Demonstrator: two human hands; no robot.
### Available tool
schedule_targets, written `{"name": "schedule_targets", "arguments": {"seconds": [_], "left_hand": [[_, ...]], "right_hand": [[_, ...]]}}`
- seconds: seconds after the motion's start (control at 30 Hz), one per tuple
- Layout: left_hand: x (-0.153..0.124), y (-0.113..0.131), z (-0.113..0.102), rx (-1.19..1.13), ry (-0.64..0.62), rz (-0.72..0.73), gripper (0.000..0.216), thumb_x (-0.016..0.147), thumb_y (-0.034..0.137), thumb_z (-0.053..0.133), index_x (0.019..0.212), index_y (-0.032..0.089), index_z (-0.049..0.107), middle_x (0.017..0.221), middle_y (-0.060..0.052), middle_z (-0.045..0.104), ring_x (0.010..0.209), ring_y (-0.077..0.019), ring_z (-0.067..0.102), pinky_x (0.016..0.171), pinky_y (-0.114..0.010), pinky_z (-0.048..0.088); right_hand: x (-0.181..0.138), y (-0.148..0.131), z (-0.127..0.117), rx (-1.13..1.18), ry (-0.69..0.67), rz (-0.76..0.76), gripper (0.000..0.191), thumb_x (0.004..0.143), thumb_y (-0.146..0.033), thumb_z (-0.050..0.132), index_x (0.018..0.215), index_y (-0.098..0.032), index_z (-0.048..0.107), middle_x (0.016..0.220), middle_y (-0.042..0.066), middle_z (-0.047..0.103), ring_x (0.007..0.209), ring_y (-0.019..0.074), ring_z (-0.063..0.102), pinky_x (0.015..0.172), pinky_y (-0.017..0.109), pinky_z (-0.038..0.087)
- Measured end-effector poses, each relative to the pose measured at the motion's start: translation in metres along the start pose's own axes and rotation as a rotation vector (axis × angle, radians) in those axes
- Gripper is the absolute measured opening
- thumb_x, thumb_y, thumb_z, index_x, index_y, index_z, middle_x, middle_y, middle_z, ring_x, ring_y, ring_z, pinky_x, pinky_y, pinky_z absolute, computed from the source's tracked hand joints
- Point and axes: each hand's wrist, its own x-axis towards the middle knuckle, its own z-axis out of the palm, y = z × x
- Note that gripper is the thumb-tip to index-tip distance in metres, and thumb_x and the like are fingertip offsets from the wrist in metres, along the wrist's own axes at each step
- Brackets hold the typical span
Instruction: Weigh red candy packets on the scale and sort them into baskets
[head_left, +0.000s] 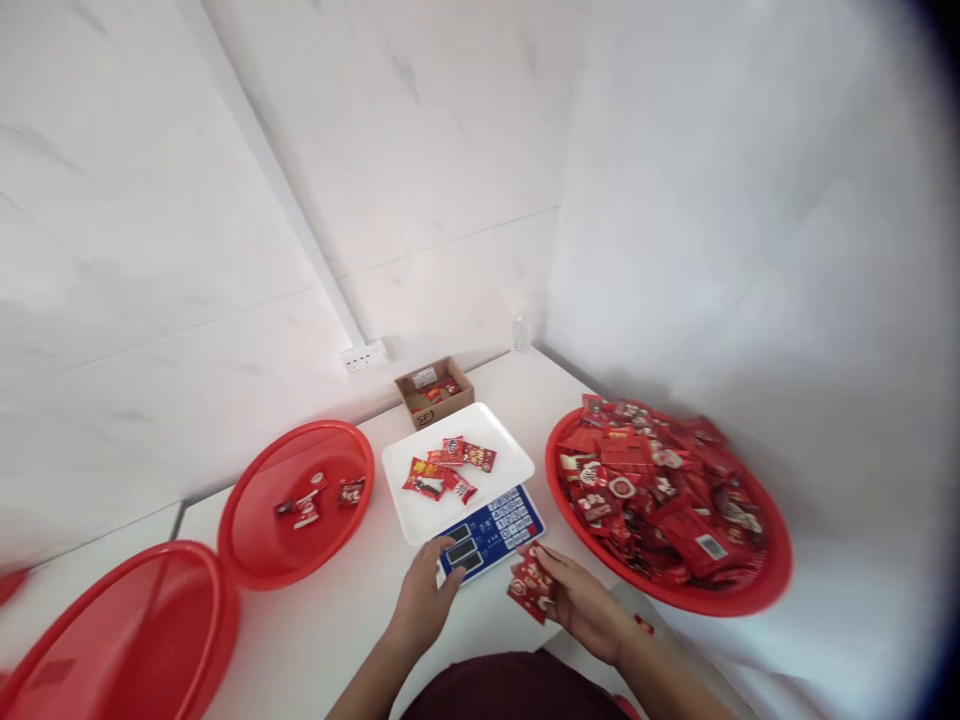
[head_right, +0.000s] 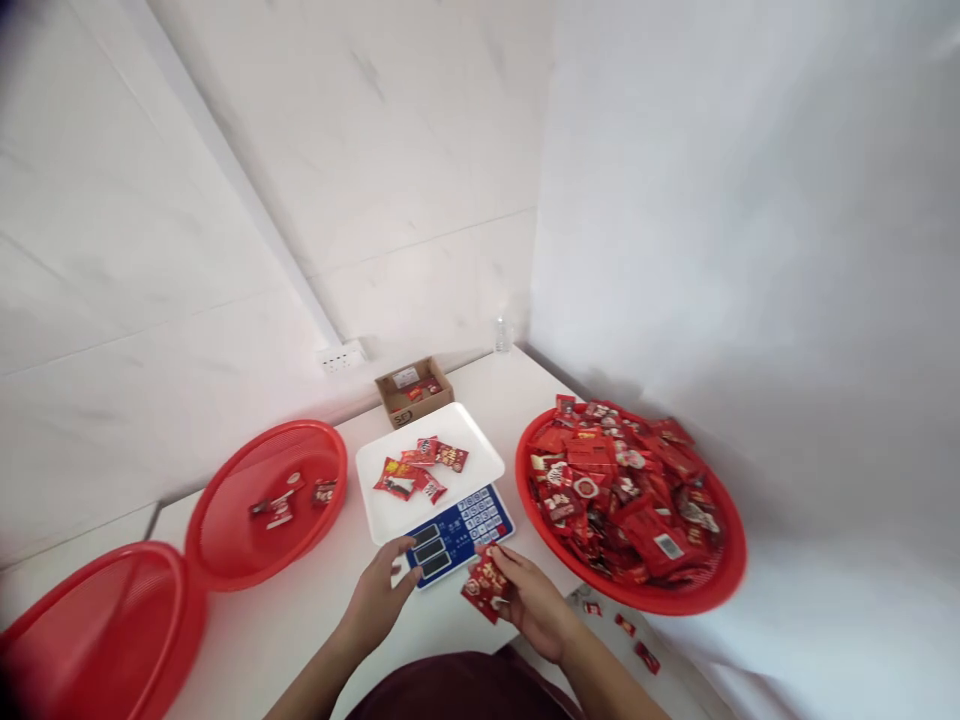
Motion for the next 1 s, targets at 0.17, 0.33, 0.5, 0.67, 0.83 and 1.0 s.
{"name": "schedule_targets", "arguments": {"seconds": [0.17, 0.33, 0.5, 0.67, 0.83, 1.0], "left_hand": [[0.019, -0.043, -0.037, 0.347, 0.237, 0.071, 0.039, 0.079, 0.03, 0.049, 0.117, 0.019, 0.053, 0.131, -0.012, 0.051, 0.129, -0.0269, 0.038, 0.105, -0.048, 0.033], [0.032, -0.069, -0.07, 0.447, 0.301, -0.062, 0.046, 0.083, 0.034, 0.046, 0.124, 0.015, 0.048, 0.138, -0.016, 0.044, 0.135, -0.0297, 0.028, 0.107, -0.048, 0.027], [0.03, -0.081, -0.115, 0.449, 0.39, -0.336, 0.052, 0.087, 0.041, 0.037, 0.131, 0.013, 0.042, 0.141, -0.018, 0.039, 0.136, -0.0304, 0.024, 0.108, -0.045, 0.025], [0.009, -0.116, -0.166, 0.548, 0.5, -0.579, 0.066, 0.085, 0.047, 0.037, 0.138, 0.008, 0.03, 0.148, -0.024, 0.023, 0.139, -0.0371, 0.01, 0.107, -0.058, 0.014], [-0.009, -0.166, -0.205, 0.533, 0.573, -0.774, 0.082, 0.08, 0.054, 0.042, 0.143, 0.009, 0.014, 0.148, -0.029, 0.012, 0.135, -0.0465, 0.012, 0.1, -0.066, 0.018], [-0.013, -0.201, -0.227, 0.361, 0.515, -0.814, 0.094, 0.078, 0.059, 0.039, 0.141, 0.0, 0.0, 0.126, -0.034, 0.046, 0.113, -0.0437, 0.05, 0.085, -0.057, 0.043]], "right_hand": [[0.002, 0.013, 0.001, 0.113, 0.042, 0.073, 0.023, 0.075, -0.031, 0.068, 0.092, -0.018, 0.059, 0.079, 0.002, 0.067, 0.071, 0.0137, 0.065, 0.072, 0.029, 0.053], [-0.004, 0.021, 0.016, 0.147, 0.05, 0.081, 0.024, 0.07, -0.026, 0.073, 0.089, -0.02, 0.059, 0.079, 0.0, 0.068, 0.068, 0.0129, 0.065, 0.071, 0.028, 0.054], [-0.017, 0.03, 0.029, 0.166, 0.13, 0.085, 0.03, 0.065, -0.023, 0.077, 0.089, -0.02, 0.061, 0.08, -0.001, 0.069, 0.068, 0.0128, 0.065, 0.072, 0.029, 0.055], [-0.028, 0.044, 0.037, 0.189, 0.173, 0.082, 0.031, 0.065, -0.021, 0.077, 0.092, -0.02, 0.063, 0.08, 0.0, 0.07, 0.069, 0.0145, 0.065, 0.072, 0.031, 0.056], [-0.038, 0.06, 0.041, 0.233, 0.215, 0.016, 0.03, 0.064, -0.019, 0.077, 0.091, -0.019, 0.064, 0.076, 0.0, 0.069, 0.067, 0.0144, 0.066, 0.072, 0.031, 0.056], [-0.055, 0.086, 0.045, 0.224, 0.201, 0.023, 0.022, 0.064, -0.024, 0.077, 0.082, -0.018, 0.066, 0.079, 0.003, 0.071, 0.071, 0.0176, 0.068, 0.077, 0.034, 0.055]]}}
